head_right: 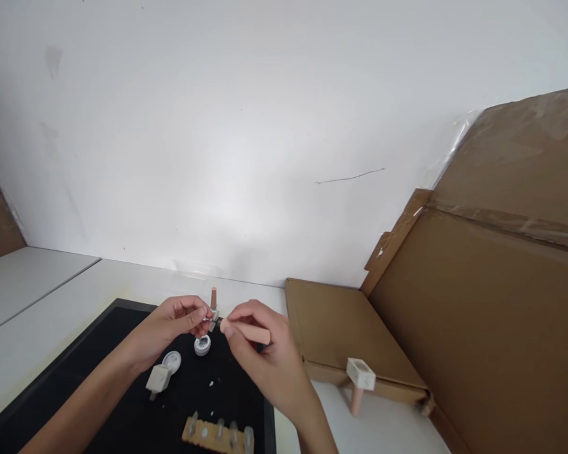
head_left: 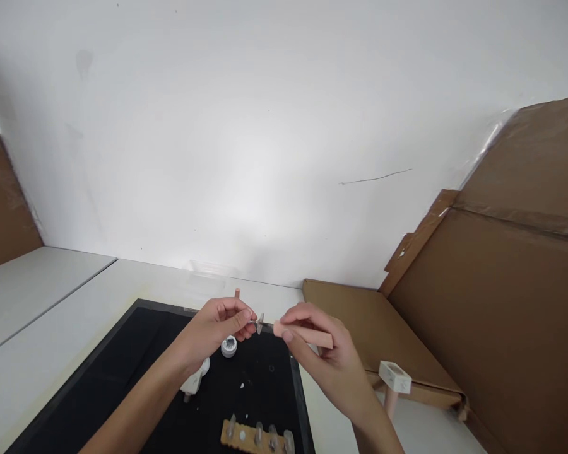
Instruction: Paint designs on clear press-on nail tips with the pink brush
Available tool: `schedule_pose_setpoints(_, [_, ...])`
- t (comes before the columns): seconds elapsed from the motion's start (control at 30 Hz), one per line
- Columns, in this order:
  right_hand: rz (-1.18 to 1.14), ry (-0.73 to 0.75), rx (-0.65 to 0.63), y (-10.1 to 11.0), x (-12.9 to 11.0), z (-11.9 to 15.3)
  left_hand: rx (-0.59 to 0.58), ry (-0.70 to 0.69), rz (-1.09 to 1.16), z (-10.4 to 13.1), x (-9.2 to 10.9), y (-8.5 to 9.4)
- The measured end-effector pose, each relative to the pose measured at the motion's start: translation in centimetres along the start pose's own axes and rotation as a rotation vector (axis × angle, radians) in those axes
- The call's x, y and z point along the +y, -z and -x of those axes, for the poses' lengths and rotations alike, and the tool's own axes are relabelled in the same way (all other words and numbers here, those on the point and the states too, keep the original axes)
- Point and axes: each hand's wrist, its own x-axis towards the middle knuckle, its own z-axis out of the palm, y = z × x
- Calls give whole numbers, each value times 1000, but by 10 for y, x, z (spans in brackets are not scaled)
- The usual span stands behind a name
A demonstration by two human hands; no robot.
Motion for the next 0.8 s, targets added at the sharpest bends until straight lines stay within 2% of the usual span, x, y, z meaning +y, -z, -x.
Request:
schedule_pose_setpoints(0.1, [14,-17,17,0,3,1,0,2,-2,0,-1,0])
schedule_pose_setpoints(0.27, [-9,-23,-99,2,4,1,-2,5,-1,-1,0,0])
schedule_pose_setpoints(0.47, [4,-28,25,1,3,0,-2,8,-5,0,1,-1])
schedule_pose_setpoints(0.67, [-15,1,-102,2,2,1,-3,3,-9,0,2,-1])
schedule_pose_setpoints(0.8, [8,-5,-21,2,2,1,-6,-2,-14,0,1,-1])
